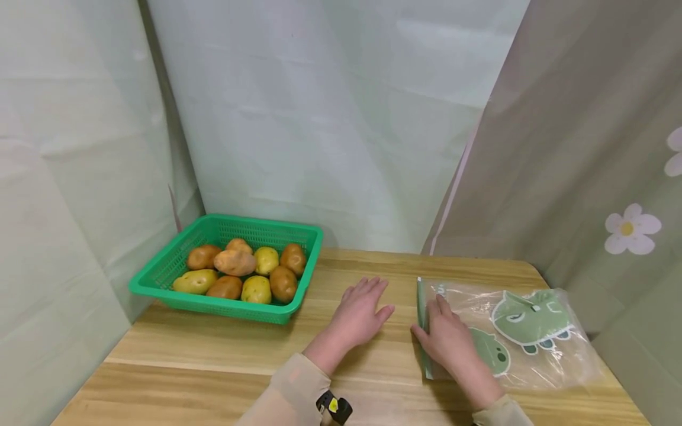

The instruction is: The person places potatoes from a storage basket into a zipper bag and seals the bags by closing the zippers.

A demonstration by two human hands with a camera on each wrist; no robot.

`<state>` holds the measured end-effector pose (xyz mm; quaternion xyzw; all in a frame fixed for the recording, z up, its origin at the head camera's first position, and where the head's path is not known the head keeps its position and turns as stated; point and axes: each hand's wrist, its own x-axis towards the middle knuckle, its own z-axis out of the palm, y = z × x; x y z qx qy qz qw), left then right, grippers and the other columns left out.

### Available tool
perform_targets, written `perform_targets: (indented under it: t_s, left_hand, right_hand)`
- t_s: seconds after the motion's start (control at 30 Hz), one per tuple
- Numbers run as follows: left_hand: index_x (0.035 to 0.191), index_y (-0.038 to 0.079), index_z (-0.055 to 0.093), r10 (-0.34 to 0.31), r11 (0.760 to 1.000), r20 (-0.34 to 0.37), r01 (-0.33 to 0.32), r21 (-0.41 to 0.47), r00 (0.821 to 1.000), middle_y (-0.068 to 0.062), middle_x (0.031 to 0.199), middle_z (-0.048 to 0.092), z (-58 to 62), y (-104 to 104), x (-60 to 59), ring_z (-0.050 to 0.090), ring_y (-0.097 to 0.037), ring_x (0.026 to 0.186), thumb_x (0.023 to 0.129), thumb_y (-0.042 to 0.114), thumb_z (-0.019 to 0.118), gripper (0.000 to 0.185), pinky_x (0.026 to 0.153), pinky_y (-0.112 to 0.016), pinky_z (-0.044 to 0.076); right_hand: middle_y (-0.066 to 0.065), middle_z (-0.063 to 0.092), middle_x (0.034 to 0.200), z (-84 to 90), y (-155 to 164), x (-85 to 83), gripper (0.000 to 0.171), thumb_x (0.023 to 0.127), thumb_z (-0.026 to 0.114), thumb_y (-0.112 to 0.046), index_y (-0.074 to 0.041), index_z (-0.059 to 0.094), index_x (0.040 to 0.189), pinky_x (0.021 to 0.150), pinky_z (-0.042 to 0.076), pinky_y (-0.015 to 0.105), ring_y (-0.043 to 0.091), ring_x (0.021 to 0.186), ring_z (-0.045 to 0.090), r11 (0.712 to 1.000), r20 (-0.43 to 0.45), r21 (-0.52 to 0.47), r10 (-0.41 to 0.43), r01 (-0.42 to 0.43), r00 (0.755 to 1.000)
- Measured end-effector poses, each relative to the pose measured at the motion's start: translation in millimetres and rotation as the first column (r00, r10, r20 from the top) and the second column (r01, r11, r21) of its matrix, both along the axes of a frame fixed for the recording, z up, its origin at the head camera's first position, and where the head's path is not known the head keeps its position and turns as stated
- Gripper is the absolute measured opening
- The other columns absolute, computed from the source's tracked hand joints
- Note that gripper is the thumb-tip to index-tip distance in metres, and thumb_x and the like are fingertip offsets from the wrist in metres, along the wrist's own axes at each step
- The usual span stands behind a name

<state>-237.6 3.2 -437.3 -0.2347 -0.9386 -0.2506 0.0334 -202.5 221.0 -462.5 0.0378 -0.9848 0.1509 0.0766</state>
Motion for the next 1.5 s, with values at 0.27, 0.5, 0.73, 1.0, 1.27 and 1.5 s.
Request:
perform_targets:
  t_s: [0.27,0.5,0.73,1.0,1.27,1.5]
  left_hand:
    - [0.165,0.007,0.050,0.003,1.000,0.000,-0.003,0.008,1.000,-0.018,0.170,0.046,-0.3,-0.1,1.8,0.037,-0.042,0.160,0.113,0.038,0.065,0.063,0.128,-0.065,0.029]
    - [0.164,0.006,0.052,0.002,1.000,-0.019,-0.002,0.006,1.000,-0.019,0.168,0.049,3.0,-0.2,2.2,0.041,-0.043,0.158,0.112,0.036,0.067,0.061,0.127,-0.065,0.032]
    - [0.163,0.005,0.052,-0.003,1.000,-0.014,0.003,0.022,1.000,-0.020,0.168,0.049,1.2,-0.8,2.0,0.040,-0.043,0.158,0.113,0.034,0.066,0.060,0.127,-0.065,0.032]
    - [0.163,0.006,0.053,0.017,0.998,-0.011,-0.017,0.066,1.000,-0.021,0.168,0.048,-1.3,-2.8,-1.2,0.041,-0.042,0.158,0.113,0.034,0.065,0.058,0.127,-0.063,0.034]
    - [0.161,0.004,0.055,0.023,0.996,-0.031,-0.021,0.085,0.999,-0.022,0.165,0.051,1.4,-3.6,-1.2,0.044,-0.042,0.156,0.113,0.032,0.065,0.056,0.126,-0.060,0.037]
    - [0.159,0.003,0.057,0.026,0.991,-0.052,-0.019,0.136,0.998,-0.020,0.161,0.057,2.6,-3.4,-2.6,0.050,-0.039,0.152,0.114,0.029,0.065,0.053,0.125,-0.056,0.040]
  right_hand:
    - [0.042,0.044,0.158,-0.2,-2.5,-1.6,0.060,0.101,0.076,-0.024,0.020,0.059,0.138,0.104,0.053,0.069,0.062,0.127,0.060,0.998,-0.021,-0.057,0.001,-0.002,1.000]
    - [0.028,0.065,0.113,2.3,-1.3,-2.2,0.021,0.097,0.073,-0.014,0.000,0.061,0.087,0.084,0.059,0.058,0.039,0.090,0.067,0.998,-0.081,-0.067,-0.003,-0.003,0.997]
    - [0.010,0.059,0.086,3.7,-2.3,-7.4,0.023,0.098,0.069,-0.012,-0.006,0.060,0.079,0.068,0.054,0.049,0.026,0.073,0.056,0.997,-0.096,-0.078,0.005,-0.012,0.995]
    - [0.005,0.055,0.076,15.4,-8.1,-15.0,0.025,0.097,0.068,-0.010,-0.011,0.057,0.075,0.064,0.049,0.046,0.024,0.070,0.052,0.989,-0.173,-0.146,-0.015,-0.011,0.985]
    - [0.014,0.072,0.095,20.2,-14.5,-19.2,0.010,0.096,0.069,-0.011,-0.008,0.069,0.087,0.080,0.058,0.054,0.033,0.086,0.067,0.980,-0.220,-0.198,-0.030,-0.014,0.975]
    - [0.022,0.072,0.138,27.0,-16.3,-19.0,0.012,0.097,0.068,-0.011,-0.010,0.065,0.085,0.096,0.058,0.059,0.046,0.121,0.070,0.967,-0.250,-0.254,-0.042,-0.024,0.967]
